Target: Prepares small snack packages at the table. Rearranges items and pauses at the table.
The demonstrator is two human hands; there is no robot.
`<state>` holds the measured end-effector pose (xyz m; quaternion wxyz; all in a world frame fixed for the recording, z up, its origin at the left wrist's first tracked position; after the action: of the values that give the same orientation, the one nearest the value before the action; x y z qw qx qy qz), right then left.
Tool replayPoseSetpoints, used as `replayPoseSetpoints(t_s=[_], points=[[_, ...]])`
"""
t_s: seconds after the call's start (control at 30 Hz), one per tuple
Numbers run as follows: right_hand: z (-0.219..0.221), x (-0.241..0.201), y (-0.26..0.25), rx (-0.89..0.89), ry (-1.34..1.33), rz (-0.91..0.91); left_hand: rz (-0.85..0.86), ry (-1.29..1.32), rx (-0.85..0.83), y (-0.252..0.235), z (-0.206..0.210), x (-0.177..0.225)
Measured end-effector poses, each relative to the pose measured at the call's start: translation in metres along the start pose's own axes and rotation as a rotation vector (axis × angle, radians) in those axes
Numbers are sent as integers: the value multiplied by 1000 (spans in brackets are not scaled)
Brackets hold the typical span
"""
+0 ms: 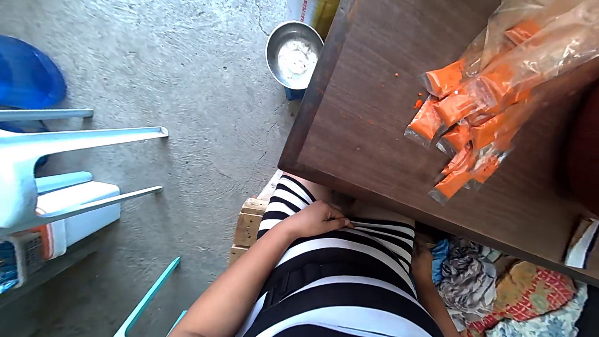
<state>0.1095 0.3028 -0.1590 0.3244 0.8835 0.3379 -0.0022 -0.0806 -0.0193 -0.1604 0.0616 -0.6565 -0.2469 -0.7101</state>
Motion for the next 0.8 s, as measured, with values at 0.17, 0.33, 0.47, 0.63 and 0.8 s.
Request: replayPoseSetpoints(t_s=[0.17, 0.33, 0.47, 0.63, 0.8], points=[[1, -3, 1, 1, -21, -18, -25, 16, -9, 0, -4, 10], [2, -4, 1, 1, -42, -6, -58, 47, -28, -3, -5, 14], [3, -4, 0, 4, -60, -26, -87, 65, -48, -5, -6, 16], [3, -1, -3, -9, -62, 4, -70, 55, -53, -6, -4, 13], [2, 1, -3, -32, -67, 25, -43, 51, -42, -10, 3, 6]])
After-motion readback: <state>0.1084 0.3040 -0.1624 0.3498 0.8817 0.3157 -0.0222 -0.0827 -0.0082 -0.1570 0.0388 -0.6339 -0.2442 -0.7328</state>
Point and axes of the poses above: each hand's wrist, its own y-axis away from the middle knuckle, its own z-axis out of the palm, x = y × z, the point moved 1 cm from there along -y, towards the middle knuckle, and after that the axes turned 4 degrees about -y, right-handed, at the moved point
